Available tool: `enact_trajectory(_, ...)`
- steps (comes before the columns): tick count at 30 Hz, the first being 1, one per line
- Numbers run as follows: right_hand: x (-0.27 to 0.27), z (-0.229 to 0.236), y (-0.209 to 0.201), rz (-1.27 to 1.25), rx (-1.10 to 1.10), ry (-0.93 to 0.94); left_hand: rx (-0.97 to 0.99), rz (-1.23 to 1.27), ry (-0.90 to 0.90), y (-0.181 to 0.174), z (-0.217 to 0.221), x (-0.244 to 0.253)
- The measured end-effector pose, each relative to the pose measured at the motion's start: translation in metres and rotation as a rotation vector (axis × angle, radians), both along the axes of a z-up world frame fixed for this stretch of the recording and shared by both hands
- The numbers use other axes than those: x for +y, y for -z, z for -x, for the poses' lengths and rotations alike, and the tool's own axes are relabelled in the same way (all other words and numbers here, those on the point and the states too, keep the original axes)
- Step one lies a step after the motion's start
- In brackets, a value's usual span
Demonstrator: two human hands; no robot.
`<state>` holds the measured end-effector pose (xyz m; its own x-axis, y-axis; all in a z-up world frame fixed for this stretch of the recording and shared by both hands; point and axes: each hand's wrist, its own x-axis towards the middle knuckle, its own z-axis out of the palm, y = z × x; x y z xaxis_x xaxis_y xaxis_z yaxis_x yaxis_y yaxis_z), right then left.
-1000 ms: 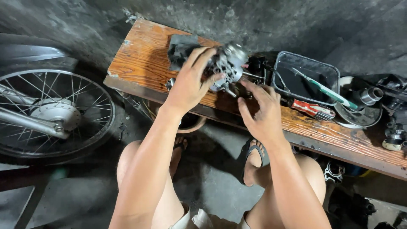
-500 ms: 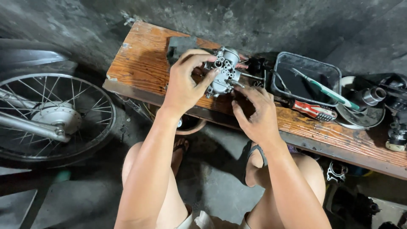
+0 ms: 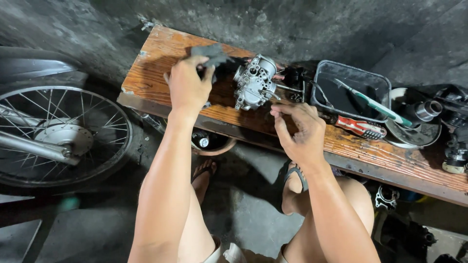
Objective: The person sits on the floor and works on a carburetor placed on a low wooden bench. They use a screwdriver to tighten screws on the carburetor and handle small metal components with their hands.
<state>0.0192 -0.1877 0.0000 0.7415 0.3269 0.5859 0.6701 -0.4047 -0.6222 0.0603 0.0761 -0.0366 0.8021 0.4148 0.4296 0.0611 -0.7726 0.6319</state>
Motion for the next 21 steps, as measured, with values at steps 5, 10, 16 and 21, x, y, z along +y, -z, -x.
enact_trajectory(5, -0.001, 0.004, -0.006, -0.136, 0.021, 0.039, -0.534, 0.129, 0.080, -0.031, 0.003, -0.008)
enact_trajectory(10, -0.005, 0.003, 0.002, -0.381, 0.054, 0.007, -0.784, 0.336, 0.216, -0.070, 0.037, -0.036)
enact_trajectory(16, -0.009, 0.011, -0.012, -0.638, 0.236, -0.435, -0.695, 0.412, 0.371, -0.107, 0.081, -0.100)
enact_trajectory(21, -0.006, 0.018, -0.013, -0.673, 0.356, -0.200, -0.312, 0.351, 0.803, -0.095, 0.098, -0.119)
